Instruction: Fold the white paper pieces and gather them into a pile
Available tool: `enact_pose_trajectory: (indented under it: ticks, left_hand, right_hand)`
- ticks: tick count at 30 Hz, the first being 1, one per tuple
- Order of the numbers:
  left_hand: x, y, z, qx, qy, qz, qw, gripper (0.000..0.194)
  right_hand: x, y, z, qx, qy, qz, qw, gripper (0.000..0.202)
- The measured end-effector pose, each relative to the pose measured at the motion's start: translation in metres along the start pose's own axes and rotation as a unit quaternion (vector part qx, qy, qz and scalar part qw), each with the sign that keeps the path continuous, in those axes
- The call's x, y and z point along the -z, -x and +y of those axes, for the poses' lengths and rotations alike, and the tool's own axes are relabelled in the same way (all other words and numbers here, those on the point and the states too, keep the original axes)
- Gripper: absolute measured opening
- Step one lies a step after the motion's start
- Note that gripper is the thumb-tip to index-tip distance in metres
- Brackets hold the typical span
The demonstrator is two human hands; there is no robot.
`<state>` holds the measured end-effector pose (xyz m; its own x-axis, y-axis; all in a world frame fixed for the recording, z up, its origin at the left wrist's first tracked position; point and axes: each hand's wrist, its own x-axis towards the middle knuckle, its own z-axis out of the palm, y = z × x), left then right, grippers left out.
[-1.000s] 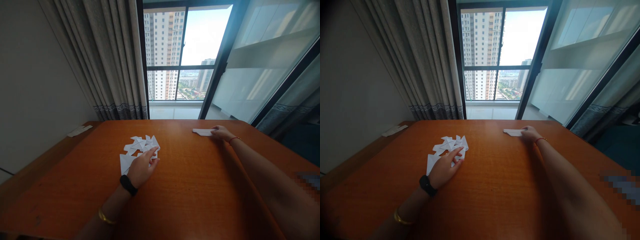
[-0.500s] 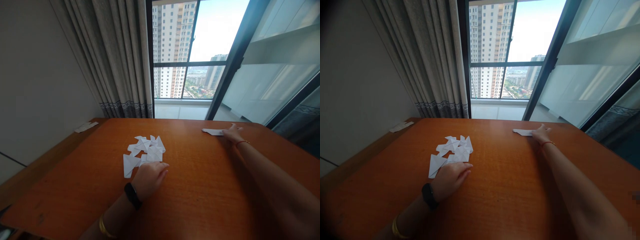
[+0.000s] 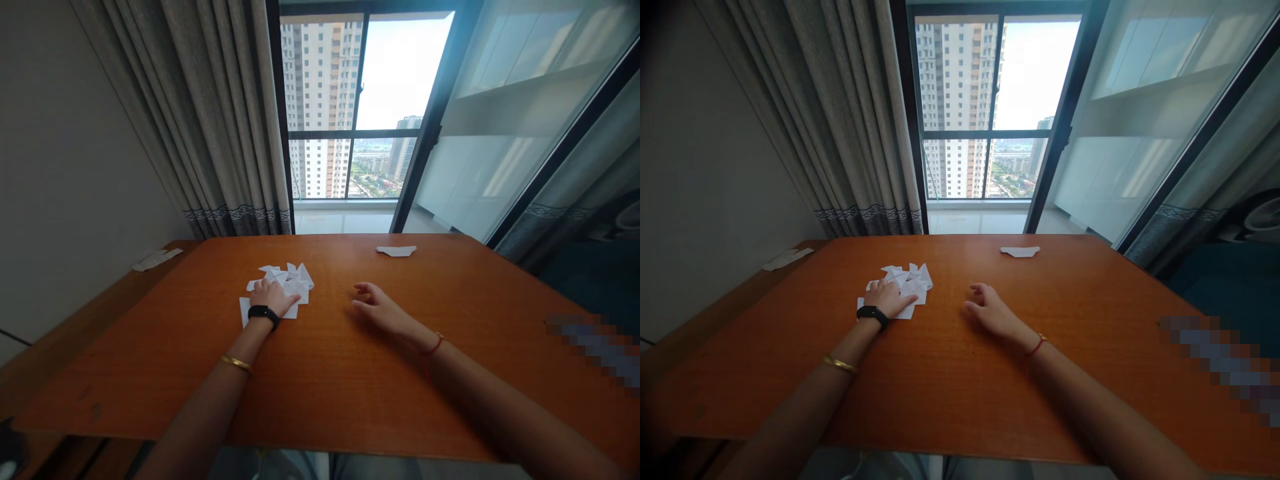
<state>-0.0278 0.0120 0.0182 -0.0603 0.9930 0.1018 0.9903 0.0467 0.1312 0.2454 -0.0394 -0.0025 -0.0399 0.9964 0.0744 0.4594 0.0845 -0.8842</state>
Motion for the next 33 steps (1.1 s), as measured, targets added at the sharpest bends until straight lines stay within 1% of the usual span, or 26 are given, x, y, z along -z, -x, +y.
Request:
enact_pose_trajectory:
  ticks: [1,3,5,6,7,8,9,10,11,12,13,14,15,16,17,18,19,20,21,22,24,25,27,29,31,33]
  left_hand:
    - [-0.001,-0.002,0.000,0.000,0.011,-0.005,1.000,0.049]
    - [-0.002,-0.004,0.001,-0.013,0.056,0.000,0.998,0.038]
    - [-0.004,-0.001,0.003,-0.046,0.150,0.019,0.988,0.027]
    - [-0.005,0.003,0.007,-0.071,0.219,0.020,0.973,0.025]
    - [-0.006,0.009,0.012,-0.100,0.301,0.010,0.949,0.025]
    - [-0.007,0.015,0.017,-0.129,0.383,-0.013,0.915,0.026]
    - [-0.008,0.022,0.024,-0.158,0.457,-0.050,0.874,0.028]
    - [-0.009,0.028,0.030,-0.181,0.509,-0.090,0.837,0.030]
    - [-0.009,0.032,0.035,-0.201,0.536,-0.130,0.810,0.031]
    - [-0.008,0.033,0.038,-0.214,0.545,-0.156,0.795,0.032]
    - [-0.006,0.031,0.038,-0.218,0.541,-0.159,0.796,0.032]
    - [-0.004,0.025,0.035,-0.208,0.525,-0.137,0.814,0.032]
    - [-0.001,0.015,0.028,-0.181,0.496,-0.098,0.844,0.033]
    - [0.002,0.003,0.019,-0.138,0.439,-0.044,0.887,0.035]
    - [0.004,-0.011,0.009,-0.077,0.343,0.005,0.936,0.035]
    - [0.005,-0.024,-0.002,-0.009,0.235,0.036,0.971,0.035]
    - [0.005,-0.037,-0.012,0.026,0.198,0.047,0.979,0.036]
    - [0.003,-0.048,-0.021,0.046,0.165,0.046,0.984,0.039]
    - [0.001,-0.057,-0.027,0.056,0.117,0.023,0.991,0.043]
    - [-0.002,-0.064,-0.032,0.053,0.095,0.000,0.994,0.049]
    - [-0.009,-0.071,-0.036,0.036,0.076,-0.015,0.996,0.060]
    - [-0.011,-0.072,-0.036,0.026,0.084,-0.002,0.996,0.065]
    - [-0.011,-0.071,-0.036,0.012,0.113,0.048,0.992,0.070]
    - [-0.006,-0.066,-0.035,0.000,0.153,0.086,0.984,0.064]
    - [0.002,-0.059,-0.032,-0.009,0.210,0.111,0.971,0.049]
    - [0.010,-0.046,-0.024,0.000,0.300,0.134,0.945,0.030]
  right_hand:
    - [-0.008,0.005,0.000,0.015,0.007,-0.002,1.000,0.045]
    - [-0.019,0.012,-0.001,0.046,0.021,0.002,0.999,0.042]
    - [-0.024,0.017,-0.002,0.061,0.012,0.013,0.998,0.042]
    - [-0.025,0.019,-0.003,0.060,-0.009,0.017,0.998,0.046]
    - [-0.026,0.021,-0.005,0.056,-0.042,0.017,0.997,0.051]
    - [-0.027,0.023,-0.008,0.051,-0.082,0.010,0.995,0.056]
    - [-0.027,0.024,-0.011,0.046,-0.125,-0.008,0.991,0.057]
    - [-0.027,0.026,-0.014,0.041,-0.162,-0.037,0.985,0.053]
    - [-0.027,0.026,-0.017,0.037,-0.193,-0.068,0.978,0.046]
    - [-0.026,0.027,-0.019,0.033,-0.215,-0.089,0.972,0.039]
    - [-0.025,0.026,-0.019,0.027,-0.228,-0.095,0.969,0.035]
    - [-0.023,0.025,-0.019,0.023,-0.232,-0.087,0.969,0.033]
    - [-0.020,0.024,-0.017,0.022,-0.229,-0.067,0.971,0.032]
    - [-0.018,0.022,-0.015,0.021,-0.221,-0.044,0.974,0.032]
    - [-0.016,0.020,-0.012,0.020,-0.207,-0.026,0.978,0.032]
    - [-0.015,0.018,-0.008,0.019,-0.190,-0.017,0.982,0.032]
    - [-0.014,0.016,-0.004,0.018,-0.173,-0.015,0.985,0.031]
    - [-0.014,0.014,-0.001,0.018,-0.160,-0.017,0.987,0.030]
    - [-0.015,0.013,0.001,0.020,-0.150,-0.020,0.988,0.030]
    - [-0.015,0.012,0.003,0.022,-0.143,-0.023,0.989,0.029]
    - [-0.016,0.011,0.005,0.027,-0.136,-0.029,0.990,0.030]
    - [-0.017,0.012,0.005,0.028,-0.136,-0.033,0.990,0.030]
    - [-0.017,0.012,0.004,0.028,-0.145,-0.040,0.988,0.032]
    - [-0.017,0.012,0.003,0.024,-0.162,-0.045,0.986,0.033]
    - [-0.016,0.012,0.002,0.013,-0.172,-0.047,0.984,0.031]
    - [-0.015,0.013,0.000,0.018,-0.156,-0.029,0.987,0.028]
